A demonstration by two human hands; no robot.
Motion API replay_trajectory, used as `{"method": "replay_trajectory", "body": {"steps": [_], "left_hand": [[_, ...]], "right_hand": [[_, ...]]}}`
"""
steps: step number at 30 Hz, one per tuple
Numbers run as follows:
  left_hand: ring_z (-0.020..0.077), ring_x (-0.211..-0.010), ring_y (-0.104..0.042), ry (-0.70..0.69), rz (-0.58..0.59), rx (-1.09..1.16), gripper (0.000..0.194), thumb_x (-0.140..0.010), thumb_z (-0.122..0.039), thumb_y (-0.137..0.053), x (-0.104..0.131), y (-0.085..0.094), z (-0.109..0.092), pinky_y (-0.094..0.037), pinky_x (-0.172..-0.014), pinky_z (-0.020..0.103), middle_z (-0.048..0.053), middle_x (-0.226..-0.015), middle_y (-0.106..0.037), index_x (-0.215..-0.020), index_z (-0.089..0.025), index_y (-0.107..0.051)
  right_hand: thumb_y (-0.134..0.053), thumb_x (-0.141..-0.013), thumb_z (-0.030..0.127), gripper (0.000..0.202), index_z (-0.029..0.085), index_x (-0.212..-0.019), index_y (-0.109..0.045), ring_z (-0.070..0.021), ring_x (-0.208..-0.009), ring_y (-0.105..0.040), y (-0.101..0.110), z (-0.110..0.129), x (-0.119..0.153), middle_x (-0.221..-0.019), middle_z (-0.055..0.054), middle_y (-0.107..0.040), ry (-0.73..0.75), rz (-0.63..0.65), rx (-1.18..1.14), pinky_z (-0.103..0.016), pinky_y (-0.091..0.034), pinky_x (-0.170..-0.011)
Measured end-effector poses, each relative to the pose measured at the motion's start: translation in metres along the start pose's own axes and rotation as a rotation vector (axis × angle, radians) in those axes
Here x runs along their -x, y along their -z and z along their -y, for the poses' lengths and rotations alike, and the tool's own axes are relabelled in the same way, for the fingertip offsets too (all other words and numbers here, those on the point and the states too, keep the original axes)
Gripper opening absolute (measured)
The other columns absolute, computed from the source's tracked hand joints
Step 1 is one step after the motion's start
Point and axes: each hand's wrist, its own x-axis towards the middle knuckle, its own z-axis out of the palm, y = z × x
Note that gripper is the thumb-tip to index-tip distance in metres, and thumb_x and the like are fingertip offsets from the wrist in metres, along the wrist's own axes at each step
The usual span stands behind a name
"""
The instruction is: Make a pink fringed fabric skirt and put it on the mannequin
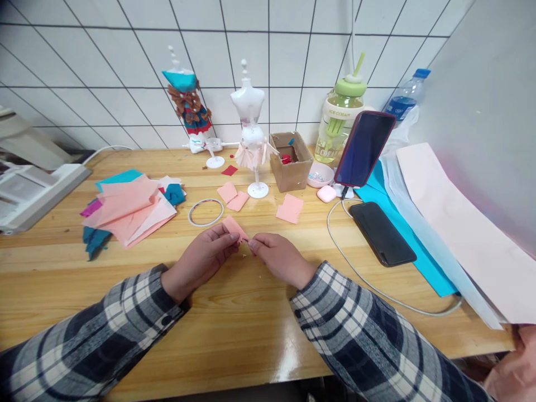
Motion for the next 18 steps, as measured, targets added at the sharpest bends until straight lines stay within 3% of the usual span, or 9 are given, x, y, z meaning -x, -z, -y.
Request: {"method": "replay_trajectory", "body": {"steps": [8,18], "left_hand": [[0.0091,-0.068,-0.058,0.002,0.009,-0.002,0.017,-0.071,-0.022,-0.076,-0.0008,0.0038,0.0017,-0.046,-0.066,0.020,0.001,-0.077,-0.067,-0.081,-0.014,-0.066],[0.0070,-0.073,-0.058,0.008,-0.104,0.049,0.018,-0.071,-0.021,-0.077,0.0018,-0.0010,-0.0027,-0.048,-0.070,0.017,0.000,-0.080,-0.065,-0.082,-0.014,-0.065]], "right_hand": [[-0.040,-0.089,0.037,0.030,0.020,-0.064,-0.042,-0.0109,-0.056,-0.036,-0.0018,0.0026,-0.0013,-0.058,0.004,-0.039,0.009,-0.028,0.005,-0.024,-0.028,-0.052],[-0.038,-0.093,0.038,0.031,0.019,-0.072,-0.051,-0.0129,-0.065,-0.047,-0.0061,0.0008,-0.0012,-0.066,0.002,-0.050,0.047,-0.078,0.101,-0.025,-0.033,-0.060]]}}
